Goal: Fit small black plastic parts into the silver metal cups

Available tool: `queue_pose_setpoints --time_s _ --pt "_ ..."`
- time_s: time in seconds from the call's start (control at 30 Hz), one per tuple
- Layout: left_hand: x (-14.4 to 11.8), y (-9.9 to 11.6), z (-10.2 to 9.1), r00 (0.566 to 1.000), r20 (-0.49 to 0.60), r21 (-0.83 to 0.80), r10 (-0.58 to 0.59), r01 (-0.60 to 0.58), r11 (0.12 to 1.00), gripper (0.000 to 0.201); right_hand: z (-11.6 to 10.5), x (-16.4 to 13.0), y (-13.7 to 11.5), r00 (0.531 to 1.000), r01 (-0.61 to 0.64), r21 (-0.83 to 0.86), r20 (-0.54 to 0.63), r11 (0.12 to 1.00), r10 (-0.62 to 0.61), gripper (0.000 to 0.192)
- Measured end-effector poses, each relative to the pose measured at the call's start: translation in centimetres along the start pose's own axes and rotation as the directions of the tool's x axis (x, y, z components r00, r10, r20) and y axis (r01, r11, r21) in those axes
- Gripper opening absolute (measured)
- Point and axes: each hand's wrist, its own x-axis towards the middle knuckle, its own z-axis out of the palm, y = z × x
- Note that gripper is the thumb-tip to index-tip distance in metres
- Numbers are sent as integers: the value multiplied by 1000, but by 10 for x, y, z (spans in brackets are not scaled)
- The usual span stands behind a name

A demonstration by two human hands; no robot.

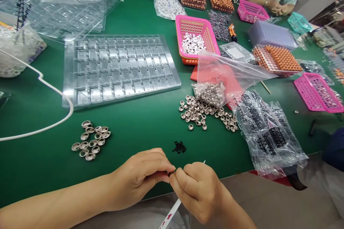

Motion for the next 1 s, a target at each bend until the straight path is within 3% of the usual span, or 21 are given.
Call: queue_pose_setpoints --time_s 0.37,0.77,0.9,1.0 --pt "1 1 -1 999 16 -6 -39 39 999 13 3 -1 1 998 54 -9 -19 999 -54 36" --pt "1 0 -2 993 64 12 -99 99 995 14 6 7 -4 990 -71 -90 118 993 81 19" --pt "3 0 -3 977 57 -17 -206 208 978 14 14 3 1 995 -100 -102 9 990 101 16" --pt "5 4 -6 941 33 -107 -338 340 935 13 23 -2 3 974 -98 -12 -205 995 93 25"
